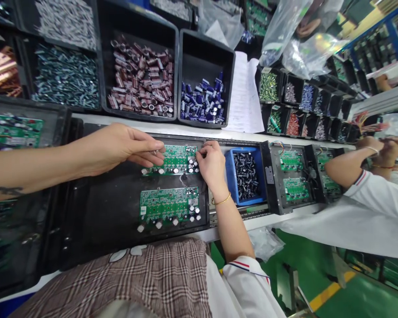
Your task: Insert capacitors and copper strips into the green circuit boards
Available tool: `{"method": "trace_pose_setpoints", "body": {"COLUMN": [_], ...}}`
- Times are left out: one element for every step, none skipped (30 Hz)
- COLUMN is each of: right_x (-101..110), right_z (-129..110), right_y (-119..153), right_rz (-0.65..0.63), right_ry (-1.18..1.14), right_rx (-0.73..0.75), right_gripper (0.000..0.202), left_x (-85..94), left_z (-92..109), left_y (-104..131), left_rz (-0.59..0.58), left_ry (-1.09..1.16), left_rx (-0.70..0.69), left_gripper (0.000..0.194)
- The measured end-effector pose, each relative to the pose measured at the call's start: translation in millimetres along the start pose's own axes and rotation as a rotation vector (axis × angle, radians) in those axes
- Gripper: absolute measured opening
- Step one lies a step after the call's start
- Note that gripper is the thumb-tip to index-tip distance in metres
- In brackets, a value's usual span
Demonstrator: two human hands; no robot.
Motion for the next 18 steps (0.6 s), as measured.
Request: {"method": "trace_pose_setpoints", "body": {"right_x": [0.1, 0.3, 0.5, 0.8, 1.1, 1.4, 1.7, 2.0, 2.1, 2.0, 1.6, 0.9, 0.1, -0.3, 0.0, 1.5, 4.5, 8.4], "right_z": [-0.8, -1.8, -2.8, -3.8, -4.8, -5.7, -6.6, -7.4, -8.1, -8.6, -8.8, -8.7, -8.4, -8.0, -8.1, -9.2, -11.8, -16.7], "right_y": [-0.3, -0.8, -1.3, -2.0, -2.7, -3.5, -4.4, -5.2, -6.0, -6.9, -7.7, -8.4, -9.0, -9.4, -9.5, -9.2, -8.3, -6.8], "right_rz": [0.000, 0.001, 0.001, -0.002, -0.008, -0.015, -0.024, -0.033, -0.043, -0.054, -0.064, -0.076, -0.088, -0.095, -0.094, -0.079, -0.053, -0.026], "right_ry": [0.008, 0.019, 0.031, 0.043, 0.055, 0.064, 0.071, 0.077, 0.081, 0.085, 0.089, 0.092, 0.093, 0.093, 0.090, 0.082, 0.055, -0.004], "right_rx": [0.006, 0.011, 0.015, 0.018, 0.017, 0.016, 0.014, 0.014, 0.018, 0.024, 0.030, 0.034, 0.035, 0.031, 0.022, 0.009, -0.004, -0.009], "right_gripper": [0.011, 0.011, 0.011, 0.010, 0.010, 0.010, 0.011, 0.011, 0.012, 0.013, 0.014, 0.015, 0.015, 0.015, 0.013, 0.010, 0.006, 0.001], "left_x": [-0.4, -0.8, -1.3, -1.9, -2.8, -3.8, -4.8, -6.0, -7.2, -8.4, -9.4, -10.5, -11.5, -12.4, -13.3, -14.3, -15.5, -17.0], "left_z": [0.3, 0.5, 0.5, 0.4, 0.1, -0.3, -0.8, -1.3, -1.9, -2.7, -3.6, -4.9, -6.4, -8.0, -9.5, -10.9, -11.9, -12.5], "left_y": [0.5, 1.0, 1.4, 1.9, 2.5, 3.1, 3.8, 4.5, 5.0, 5.4, 5.6, 5.6, 5.5, 5.4, 5.5, 6.1, 7.2, 9.1], "left_rz": [0.010, 0.019, 0.024, 0.027, 0.024, 0.018, 0.009, -0.005, -0.022, -0.040, -0.056, -0.072, -0.087, -0.101, -0.115, -0.134, -0.158, -0.190], "left_ry": [-0.014, -0.034, -0.062, -0.095, -0.131, -0.160, -0.178, -0.183, -0.175, -0.156, -0.131, -0.108, -0.091, -0.080, -0.071, -0.065, -0.059, -0.052], "left_rx": [-0.006, -0.014, -0.024, -0.034, -0.041, -0.044, -0.045, -0.043, -0.039, -0.031, -0.020, -0.006, 0.010, 0.023, 0.030, 0.032, 0.029, 0.022], "left_gripper": [0.036, 0.034, 0.032, 0.030, 0.029, 0.029, 0.031, 0.034, 0.038, 0.042, 0.046, 0.049, 0.053, 0.056, 0.058, 0.062, 0.065, 0.070]}}
Point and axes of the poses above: each hand's wrist, its own y-axis away from the middle knuckle, its own x-axis out of the back of the hand, z = x × y, the point moved 4 cm from there along -y, towards the middle knuckle, and after that the axes turned 11 degrees about x, right-handed, at the moved point
